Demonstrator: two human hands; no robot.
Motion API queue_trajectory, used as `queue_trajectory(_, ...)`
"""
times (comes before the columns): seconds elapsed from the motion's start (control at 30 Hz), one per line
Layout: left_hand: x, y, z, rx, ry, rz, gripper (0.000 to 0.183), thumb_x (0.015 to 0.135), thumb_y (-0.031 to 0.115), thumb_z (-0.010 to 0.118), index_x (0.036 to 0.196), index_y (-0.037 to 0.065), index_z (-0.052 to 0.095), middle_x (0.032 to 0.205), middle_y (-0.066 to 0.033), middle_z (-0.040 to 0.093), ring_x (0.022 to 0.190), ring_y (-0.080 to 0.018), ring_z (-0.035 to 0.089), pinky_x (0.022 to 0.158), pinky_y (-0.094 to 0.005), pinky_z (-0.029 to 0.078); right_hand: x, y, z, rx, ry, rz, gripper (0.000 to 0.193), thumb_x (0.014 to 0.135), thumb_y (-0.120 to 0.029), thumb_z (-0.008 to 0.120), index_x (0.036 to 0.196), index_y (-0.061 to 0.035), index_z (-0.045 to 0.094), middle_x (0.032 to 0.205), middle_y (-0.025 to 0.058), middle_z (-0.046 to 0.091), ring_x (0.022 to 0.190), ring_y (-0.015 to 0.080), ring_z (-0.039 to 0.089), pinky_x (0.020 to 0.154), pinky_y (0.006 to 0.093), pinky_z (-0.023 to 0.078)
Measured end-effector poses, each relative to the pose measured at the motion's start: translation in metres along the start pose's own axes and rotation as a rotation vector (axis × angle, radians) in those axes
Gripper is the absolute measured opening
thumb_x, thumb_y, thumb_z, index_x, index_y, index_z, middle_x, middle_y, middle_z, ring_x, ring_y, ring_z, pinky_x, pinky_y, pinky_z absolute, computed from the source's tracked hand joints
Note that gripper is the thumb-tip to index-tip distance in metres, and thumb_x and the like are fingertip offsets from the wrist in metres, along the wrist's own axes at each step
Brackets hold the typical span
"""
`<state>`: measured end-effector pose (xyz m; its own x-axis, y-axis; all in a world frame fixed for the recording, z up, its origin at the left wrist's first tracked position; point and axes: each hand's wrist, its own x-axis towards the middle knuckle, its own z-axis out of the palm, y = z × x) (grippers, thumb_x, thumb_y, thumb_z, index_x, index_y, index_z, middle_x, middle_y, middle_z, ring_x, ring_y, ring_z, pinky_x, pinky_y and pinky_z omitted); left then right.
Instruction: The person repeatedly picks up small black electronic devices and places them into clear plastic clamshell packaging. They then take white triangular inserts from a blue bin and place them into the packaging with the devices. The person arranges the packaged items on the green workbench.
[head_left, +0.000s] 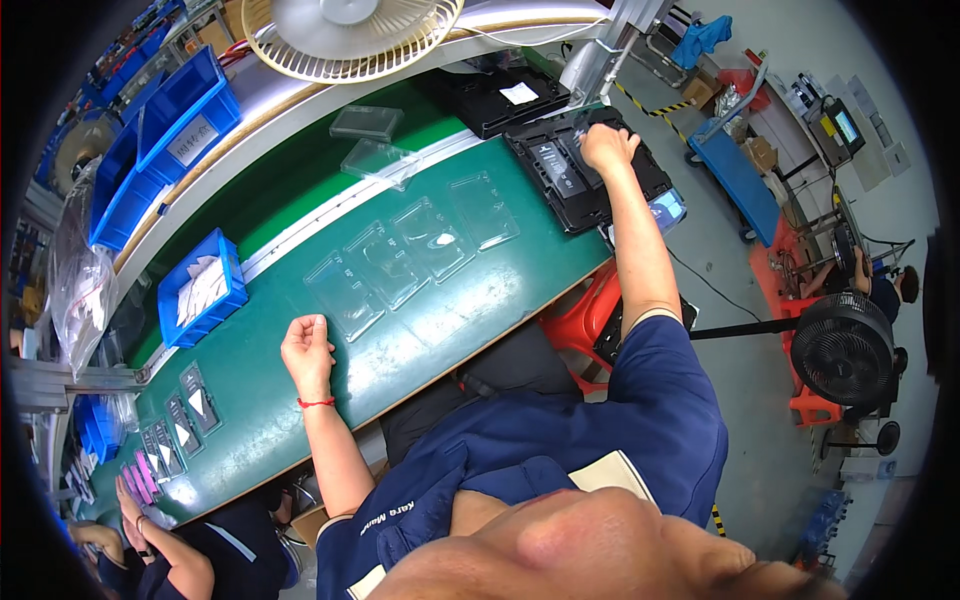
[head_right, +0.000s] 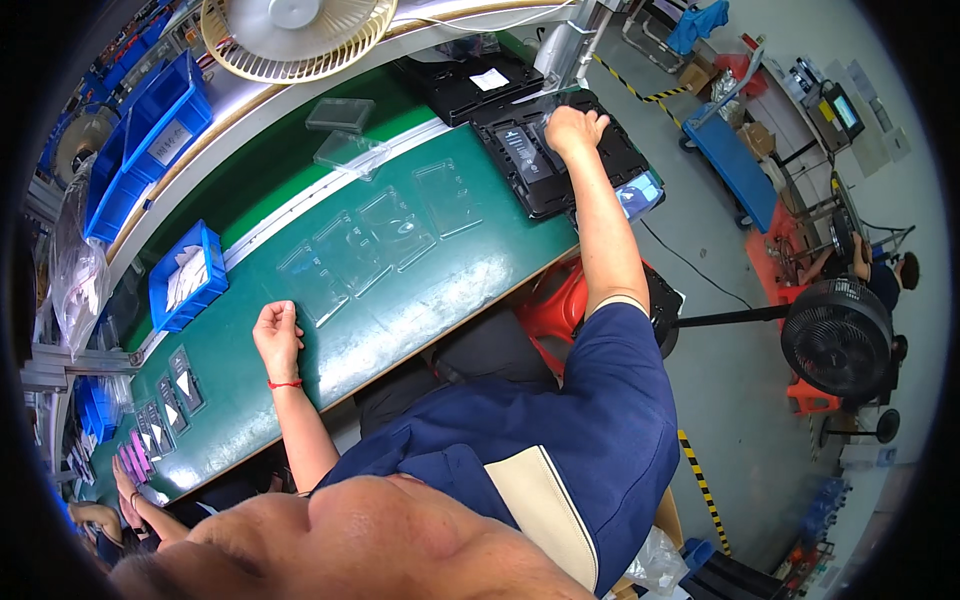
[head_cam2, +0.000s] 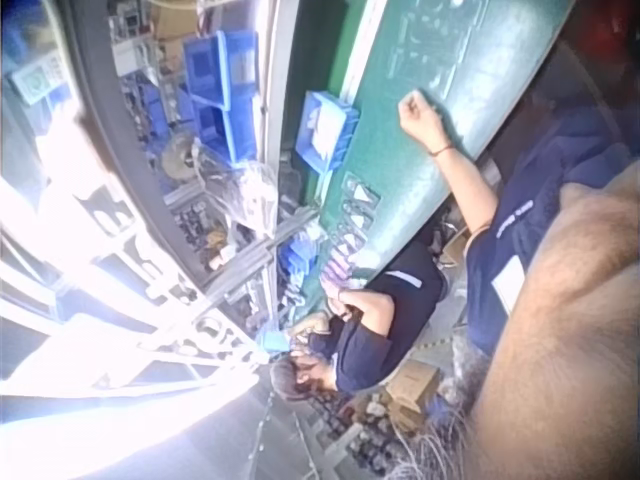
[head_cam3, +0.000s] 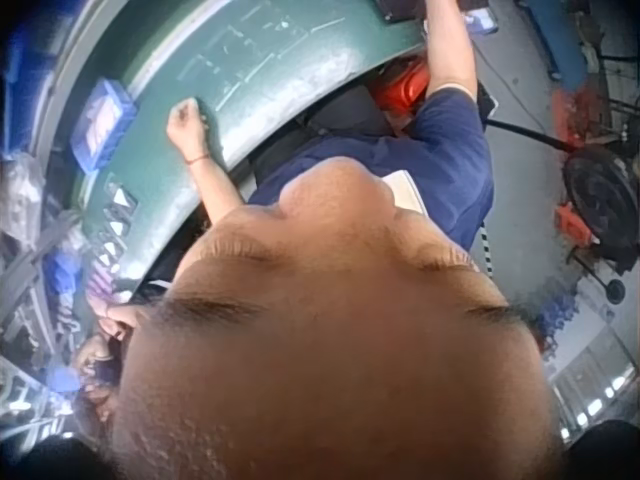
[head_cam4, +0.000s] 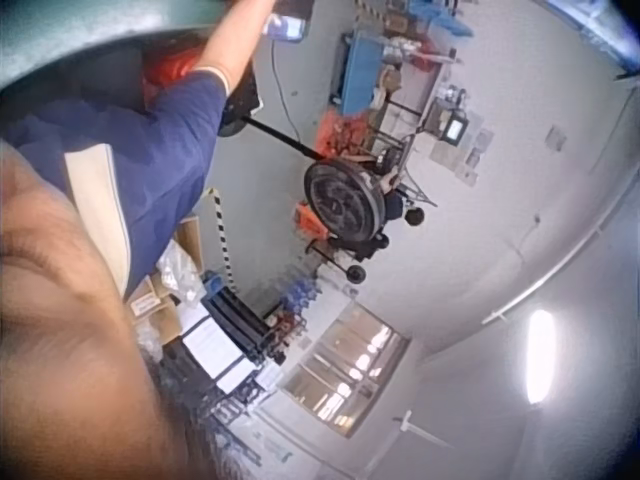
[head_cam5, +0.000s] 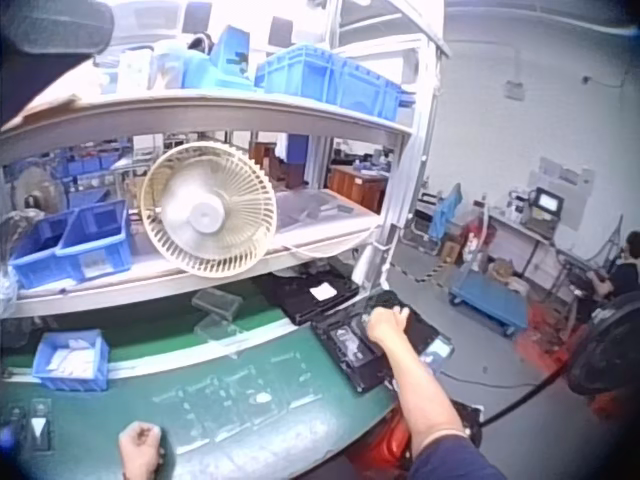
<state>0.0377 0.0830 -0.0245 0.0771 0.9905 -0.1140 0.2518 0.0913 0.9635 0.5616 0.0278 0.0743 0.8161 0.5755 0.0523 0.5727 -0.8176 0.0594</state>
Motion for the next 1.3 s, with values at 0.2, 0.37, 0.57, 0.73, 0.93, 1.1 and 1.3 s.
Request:
queue_trajectory(0.2, -0.002, 0.002, 0.0, 0.028, 0.01, 0.001, 0.014, 0.091, 0.017, 0.066, 0.089, 0.003, 0.064, 0.066, 0.0013, 0.059, 0.049, -0.0044, 0.051, 0.037, -0.0205, 0.039, -0.005, -0.003, -0.005, 0.036, -0.05, -0.042, 0.062, 0.076, -0.048, 0.075, 0.12, -0.0072, 0.06, 0.119, 0.0145, 0.065, 0.119, 0.03, 0.054, 0.101, 0.0469, 0.03)
queue_trajectory(0.37, -0.001, 0.003, 0.001, 0.02, 0.003, 0.001, 0.014, 0.091, 0.018, 0.066, 0.09, 0.004, 0.065, 0.065, 0.0015, 0.059, 0.049, -0.0045, 0.051, 0.038, -0.0204, 0.04, 0.007, 0.008, 0.002, 0.133, -0.061, -0.015, 0.065, 0.072, -0.047, 0.078, 0.12, -0.0065, 0.061, 0.118, 0.0128, 0.066, 0.121, 0.0293, 0.053, 0.1, 0.0455, 0.031)
queue_trajectory(0.57, 0.0, -0.002, 0.0, 0.017, 0.01, -0.004, 0.014, 0.091, 0.018, 0.066, 0.09, 0.004, 0.065, 0.066, 0.0014, 0.059, 0.05, -0.0046, 0.052, 0.038, -0.0205, 0.04, -0.003, 0.0, -0.025, 0.022, -0.018, -0.116, 0.047, 0.079, -0.044, 0.072, 0.107, -0.0067, 0.07, 0.114, 0.0147, 0.067, 0.119, 0.0332, 0.053, 0.099, 0.046, 0.032)
queue_trajectory(0.73, -0.001, 0.001, 0.0, 0.03, -0.004, -0.005, 0.014, 0.091, 0.017, 0.065, 0.09, 0.004, 0.065, 0.067, 0.0007, 0.061, 0.051, -0.0048, 0.053, 0.038, -0.0208, 0.041, -0.018, -0.016, -0.018, 0.073, -0.018, -0.224, 0.051, 0.086, -0.052, 0.06, 0.105, -0.0058, 0.069, 0.11, 0.0166, 0.068, 0.114, 0.0351, 0.055, 0.097, 0.0492, 0.033)
queue_trajectory(0.93, -0.002, 0.0, 0.0, 0.02, 0.005, 0.0, 0.014, 0.091, 0.017, 0.065, 0.09, 0.003, 0.065, 0.069, 0.0002, 0.062, 0.049, -0.005, 0.052, 0.038, -0.0211, 0.04, -0.03, -0.043, -0.011, 0.007, -0.121, -0.177, 0.056, 0.077, -0.053, 0.07, 0.11, -0.0072, 0.069, 0.118, 0.0145, 0.066, 0.121, 0.0312, 0.052, 0.101, 0.0412, 0.03)
queue_trajectory(1.1, -0.002, -0.002, 0.001, -0.029, 0.004, -0.011, 0.013, 0.09, 0.016, 0.066, 0.087, 0.003, 0.065, 0.066, 0.0007, 0.06, 0.049, -0.0053, 0.051, 0.039, -0.0213, 0.039, -0.024, -0.034, -0.003, 0.101, -0.009, -0.218, 0.085, 0.061, -0.056, 0.079, 0.121, -0.0016, 0.055, 0.119, 0.0199, 0.064, 0.116, 0.0338, 0.057, 0.098, 0.045, 0.035)
queue_trajectory(1.3, -0.005, 0.007, 0.003, -0.099, 0.033, 0.052, 0.011, 0.089, 0.013, 0.067, 0.088, 0.001, 0.065, 0.068, -0.0004, 0.061, 0.053, -0.0053, 0.054, 0.045, -0.0209, 0.042, -0.039, -0.036, -0.022, 0.073, 0.058, -0.227, 0.044, 0.075, -0.041, 0.075, 0.097, -0.004, 0.071, 0.098, 0.0189, 0.071, 0.099, 0.0335, 0.066, 0.092, 0.0455, 0.037)
